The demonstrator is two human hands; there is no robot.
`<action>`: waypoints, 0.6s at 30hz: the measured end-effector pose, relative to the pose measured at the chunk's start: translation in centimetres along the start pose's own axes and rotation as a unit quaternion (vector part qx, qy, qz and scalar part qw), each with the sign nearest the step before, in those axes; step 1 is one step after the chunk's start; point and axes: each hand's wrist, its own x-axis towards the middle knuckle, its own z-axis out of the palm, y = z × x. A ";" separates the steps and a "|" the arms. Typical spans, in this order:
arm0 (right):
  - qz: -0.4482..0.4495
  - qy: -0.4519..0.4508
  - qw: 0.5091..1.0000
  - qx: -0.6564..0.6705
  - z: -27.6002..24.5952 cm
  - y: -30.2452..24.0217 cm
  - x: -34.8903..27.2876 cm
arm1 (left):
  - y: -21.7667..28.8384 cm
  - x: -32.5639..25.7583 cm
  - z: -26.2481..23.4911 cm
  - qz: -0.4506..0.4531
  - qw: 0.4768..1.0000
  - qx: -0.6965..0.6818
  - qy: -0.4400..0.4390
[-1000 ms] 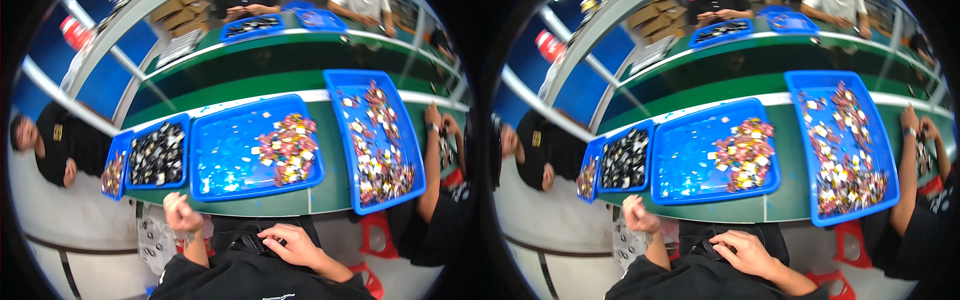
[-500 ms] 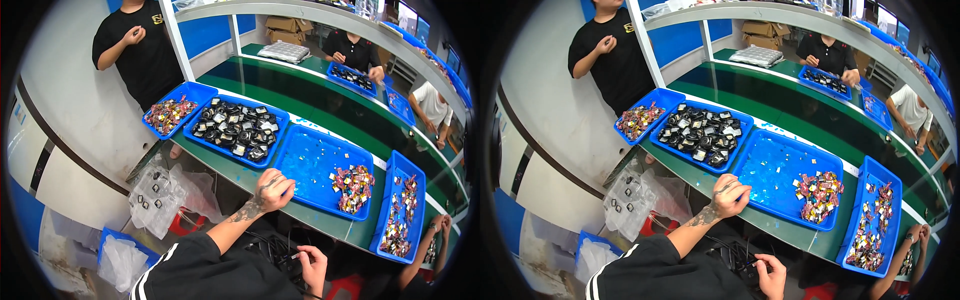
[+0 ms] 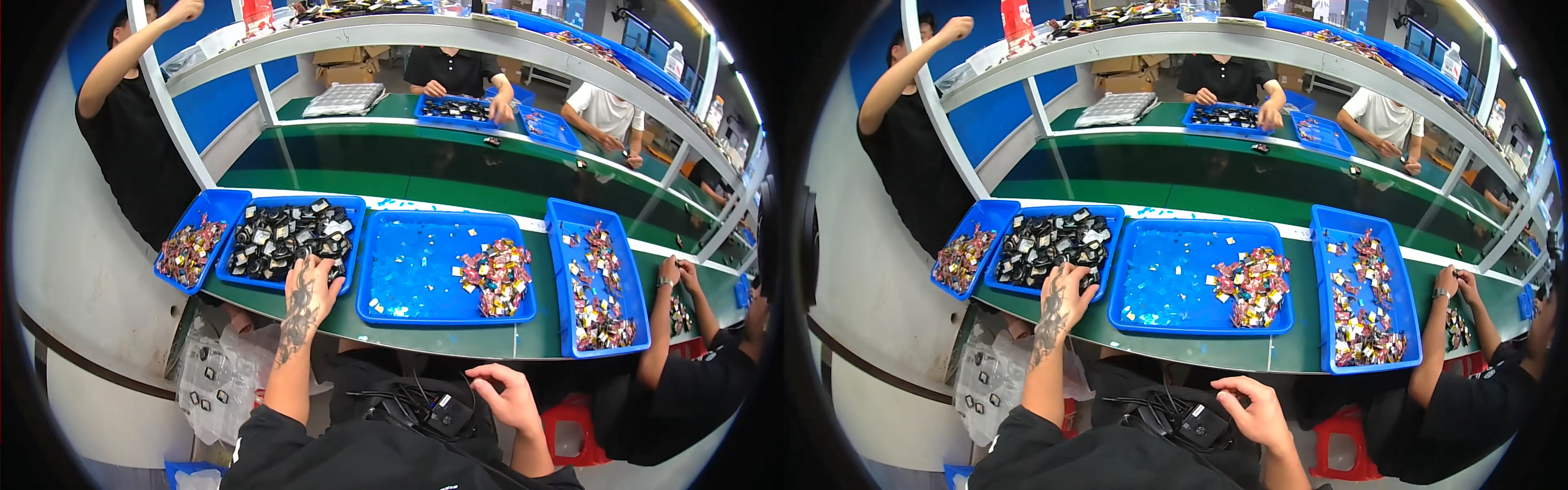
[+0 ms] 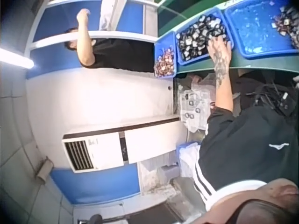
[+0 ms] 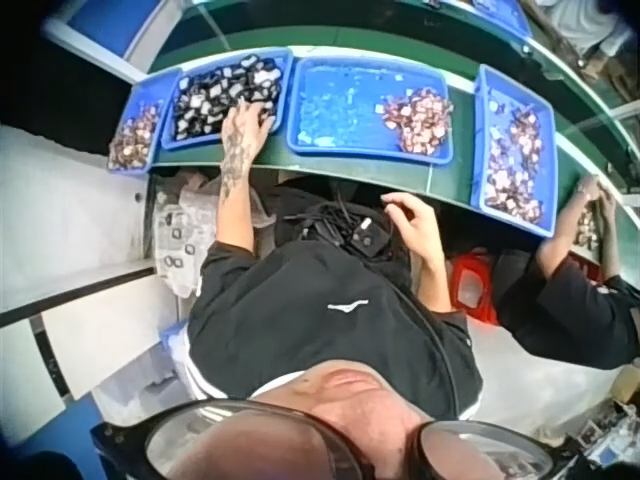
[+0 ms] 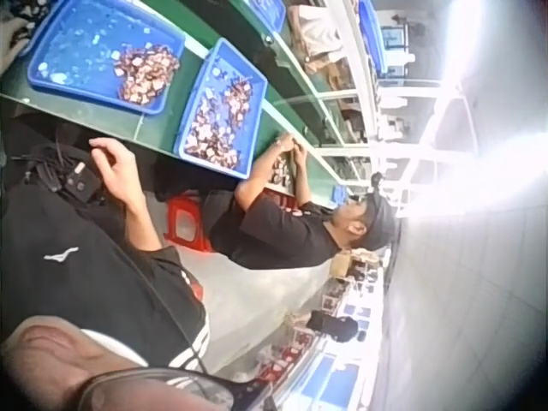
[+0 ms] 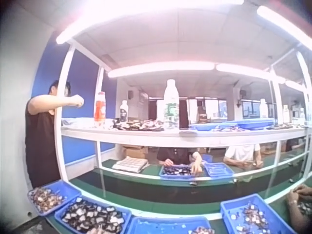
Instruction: The recorder is assembling small electronic components, specifically attaching a small adhesive or circuit part to a black rectangular housing.
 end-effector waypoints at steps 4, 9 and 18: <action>-0.058 0.031 0.996 -0.052 -1.5 -1.9 1.8 | -0.5 0.9 0.4 0.014 1.000 -0.007 -0.014; -0.141 0.144 0.945 -0.258 -3.6 -5.1 7.1 | -2.3 1.6 0.3 0.006 0.997 -0.042 -0.059; -0.085 0.068 0.891 -0.441 -3.2 -0.4 17.0 | -3.5 2.2 -1.1 -0.147 0.969 -0.190 0.056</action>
